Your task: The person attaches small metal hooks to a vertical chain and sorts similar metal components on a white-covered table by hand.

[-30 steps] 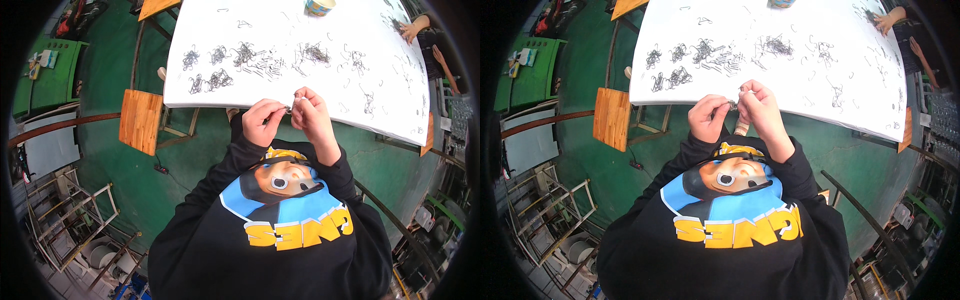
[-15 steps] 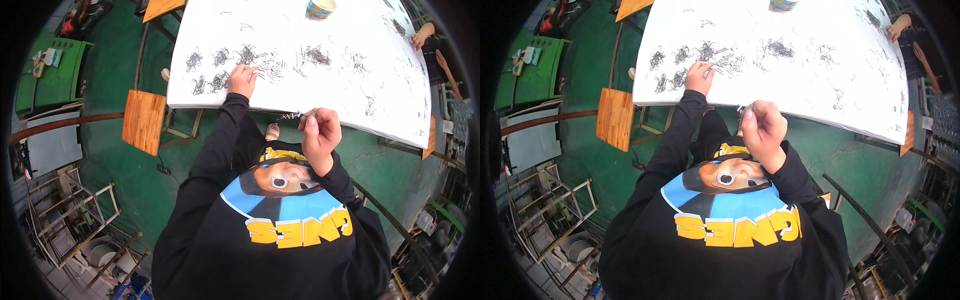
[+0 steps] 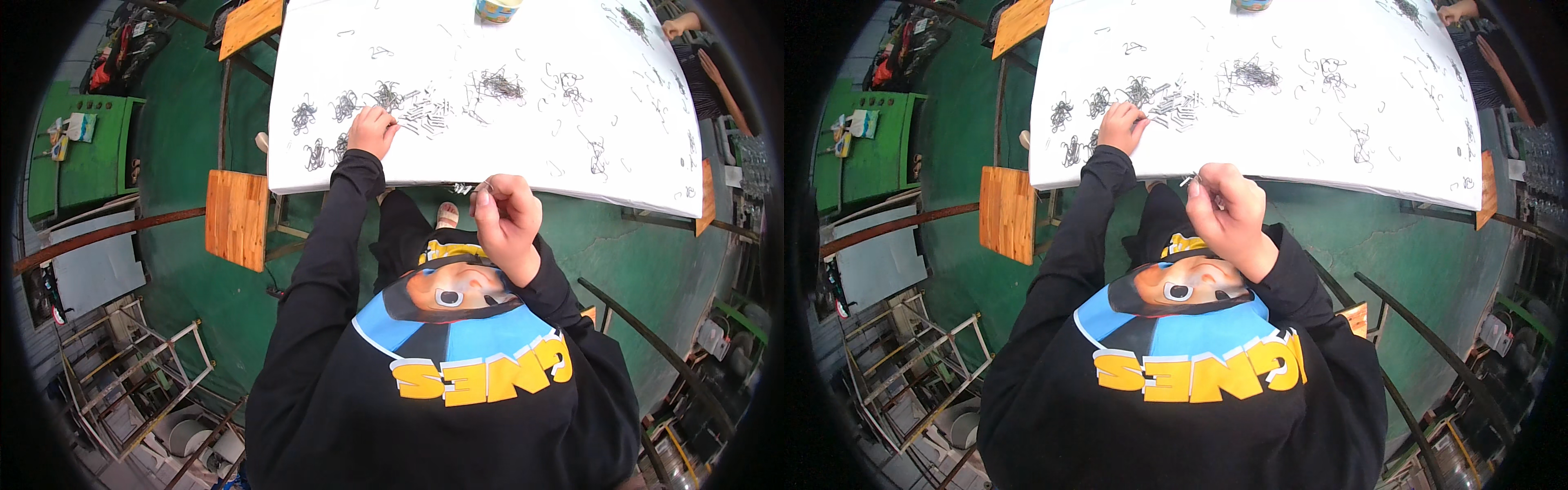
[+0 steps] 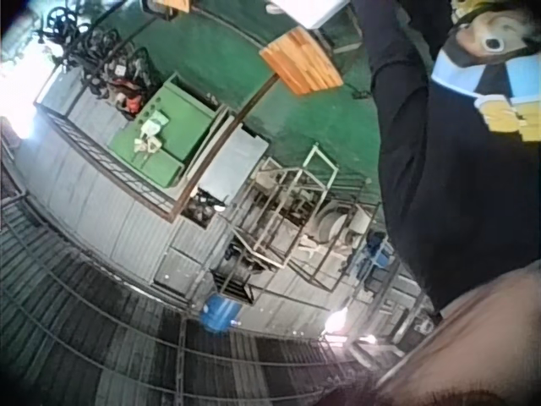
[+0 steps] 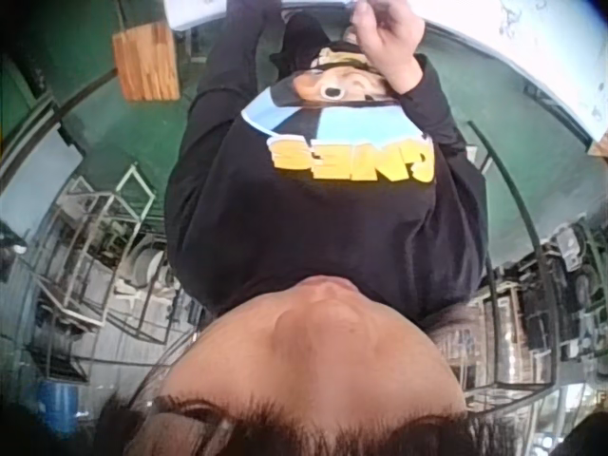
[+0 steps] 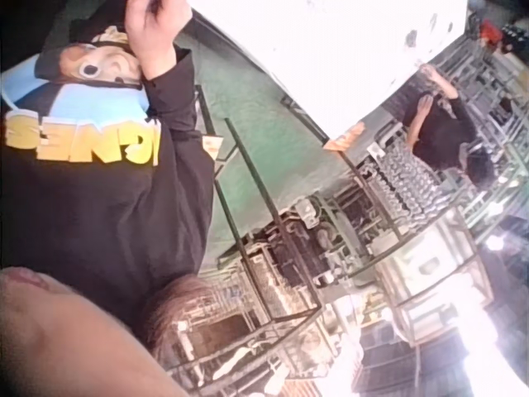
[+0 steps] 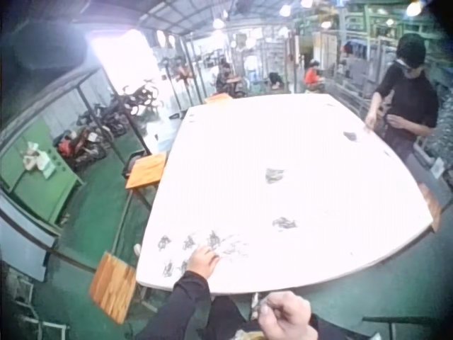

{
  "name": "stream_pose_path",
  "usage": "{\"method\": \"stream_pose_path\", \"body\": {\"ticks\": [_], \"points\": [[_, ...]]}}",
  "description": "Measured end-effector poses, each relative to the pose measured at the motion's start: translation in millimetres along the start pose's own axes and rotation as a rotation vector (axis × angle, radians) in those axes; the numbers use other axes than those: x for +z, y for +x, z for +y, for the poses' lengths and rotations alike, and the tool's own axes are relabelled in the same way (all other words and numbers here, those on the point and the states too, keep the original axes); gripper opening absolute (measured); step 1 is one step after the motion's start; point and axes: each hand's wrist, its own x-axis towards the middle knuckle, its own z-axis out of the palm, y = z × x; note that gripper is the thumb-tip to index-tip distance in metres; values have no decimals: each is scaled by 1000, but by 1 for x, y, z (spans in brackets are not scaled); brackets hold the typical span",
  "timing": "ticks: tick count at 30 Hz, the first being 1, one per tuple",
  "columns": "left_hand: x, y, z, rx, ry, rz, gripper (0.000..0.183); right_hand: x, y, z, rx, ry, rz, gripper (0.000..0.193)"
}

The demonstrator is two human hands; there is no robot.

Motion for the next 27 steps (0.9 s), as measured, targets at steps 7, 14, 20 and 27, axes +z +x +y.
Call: {"method": "stream_pose_path", "body": {"ticks": [7,14,20,27], "points": [[-4,-3,-3,-34,-21,10,14,5,1,0,43,32,-20,10],[-2,-3,-4,-251,-48,-113,13,8,2,-1,79,43,-82,10],[-35,7,51,-708,-986,40,6,6,12,-7,8,-95,-182,8],[-90,-2,155,-693,-1529,70,8,6,11,0,90,-142,-204,7]]}}
